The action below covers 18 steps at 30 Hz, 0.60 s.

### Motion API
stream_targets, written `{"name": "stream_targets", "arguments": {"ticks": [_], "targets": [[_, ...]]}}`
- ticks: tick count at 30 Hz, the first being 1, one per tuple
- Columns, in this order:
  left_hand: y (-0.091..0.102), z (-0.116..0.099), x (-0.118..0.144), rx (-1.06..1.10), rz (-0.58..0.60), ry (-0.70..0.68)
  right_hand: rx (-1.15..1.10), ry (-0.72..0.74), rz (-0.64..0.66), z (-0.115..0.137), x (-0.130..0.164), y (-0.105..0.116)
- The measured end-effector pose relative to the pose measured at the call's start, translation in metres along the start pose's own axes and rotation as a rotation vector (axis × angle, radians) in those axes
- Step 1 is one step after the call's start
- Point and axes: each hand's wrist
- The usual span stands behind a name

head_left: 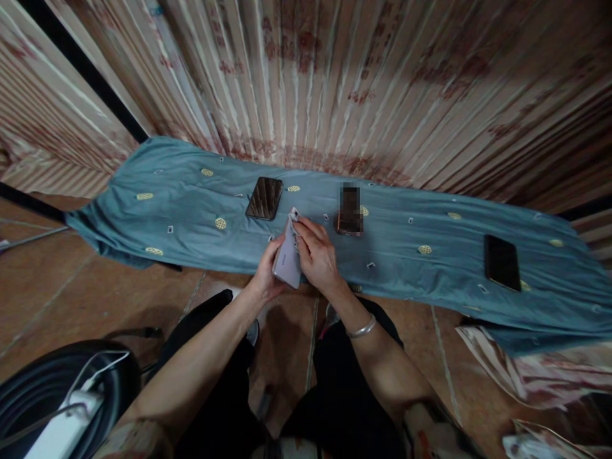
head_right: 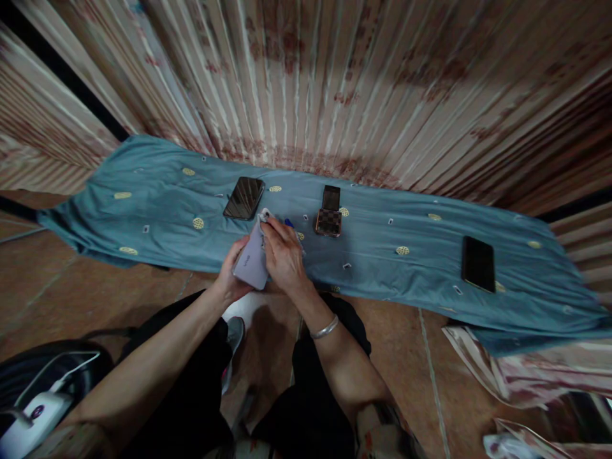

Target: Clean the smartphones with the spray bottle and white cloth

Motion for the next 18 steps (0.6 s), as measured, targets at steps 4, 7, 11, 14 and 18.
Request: {"name": "stream_targets", "arguments": {"ticks": [4, 7, 11, 14, 18], "targets": [[-0.002, 0.001, -0.002, 0.028, -0.028, -0.01, 0.008, 0.045, -0.025, 0.006, 0.002, -0.001], [-0.004, 0.002, -0.001, 0.01, -0.018, 0.004, 0.02, 0.043, -0.035, 0.006, 0.001, 0.001], [-0.005, 0.008, 0.003, -0.021, 0.01, 0.035, 0.04, 0.046, -0.037, 0.0, -0.003, 0.006], [-0.006, 0.01, 0.004, -0.046, 0.035, 0.073, 0.045, 0.016, -0.051, -0.005, -0.004, 0.008], [-0.008, 0.009, 0.006, -0.057, 0.089, 0.095, 0.022, -0.037, -0.041, -0.012, -0.006, 0.009]]}}
Point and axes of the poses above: each hand's wrist, its own x-axis away from the middle knuckle, its own y-axis out of the back of the hand, z = x × y, and after that the axes turned 2 degrees about -y, right-handed
